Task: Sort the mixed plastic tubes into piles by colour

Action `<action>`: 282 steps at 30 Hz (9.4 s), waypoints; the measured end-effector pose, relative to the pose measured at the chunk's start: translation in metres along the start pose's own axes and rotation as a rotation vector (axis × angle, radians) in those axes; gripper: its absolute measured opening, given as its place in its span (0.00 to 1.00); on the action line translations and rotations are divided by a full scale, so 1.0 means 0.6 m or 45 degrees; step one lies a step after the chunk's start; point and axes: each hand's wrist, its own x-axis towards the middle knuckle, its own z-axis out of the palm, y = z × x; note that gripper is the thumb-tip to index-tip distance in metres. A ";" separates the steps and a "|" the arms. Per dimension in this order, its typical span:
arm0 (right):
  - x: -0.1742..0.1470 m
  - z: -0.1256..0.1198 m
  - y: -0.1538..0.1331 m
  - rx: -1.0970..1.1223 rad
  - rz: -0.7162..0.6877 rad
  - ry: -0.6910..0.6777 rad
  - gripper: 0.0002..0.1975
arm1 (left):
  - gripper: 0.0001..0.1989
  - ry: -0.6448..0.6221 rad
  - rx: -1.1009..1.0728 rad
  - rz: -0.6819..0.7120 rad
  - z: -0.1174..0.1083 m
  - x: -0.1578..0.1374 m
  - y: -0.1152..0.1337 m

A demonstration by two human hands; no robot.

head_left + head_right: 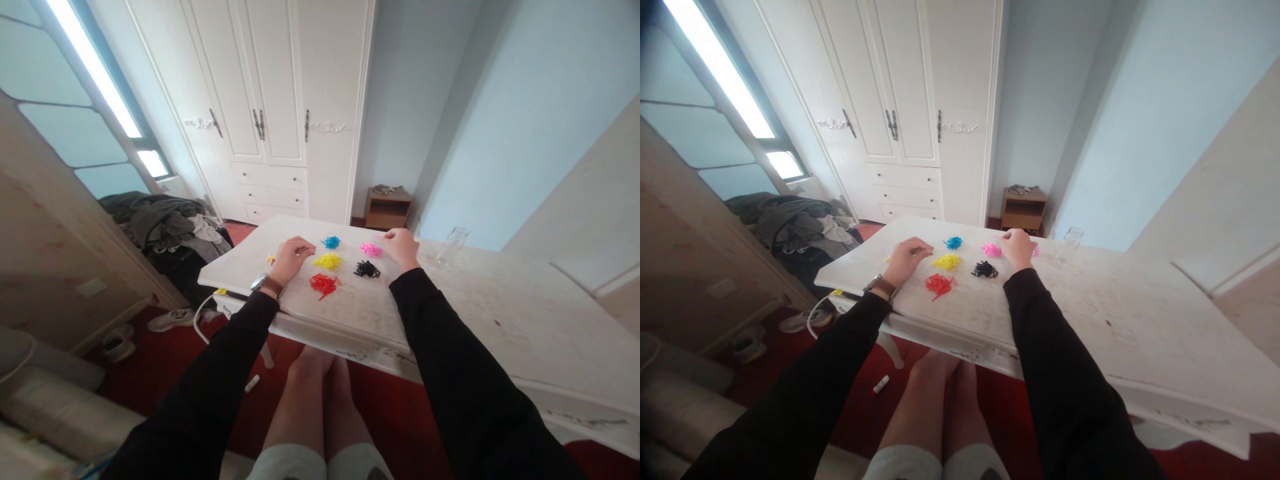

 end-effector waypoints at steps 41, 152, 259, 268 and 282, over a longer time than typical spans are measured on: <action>-0.113 0.084 -0.125 0.180 -0.821 -0.422 0.06 | 0.24 -0.292 -0.592 -0.276 0.010 -0.007 0.012; -0.084 0.110 -0.142 0.484 -0.849 -0.449 0.07 | 0.20 -0.098 -0.548 -0.141 0.020 -0.005 0.000; -0.088 0.108 -0.134 0.268 -0.531 -0.237 0.10 | 0.08 0.052 -0.499 -0.356 0.016 0.001 -0.001; -0.100 0.106 -0.155 0.668 -0.621 -0.436 0.04 | 0.16 -0.089 -0.662 -0.357 0.014 0.001 0.002; -0.095 0.101 -0.155 0.657 -0.521 -0.297 0.06 | 0.13 -0.034 -0.721 -0.422 0.021 0.002 -0.004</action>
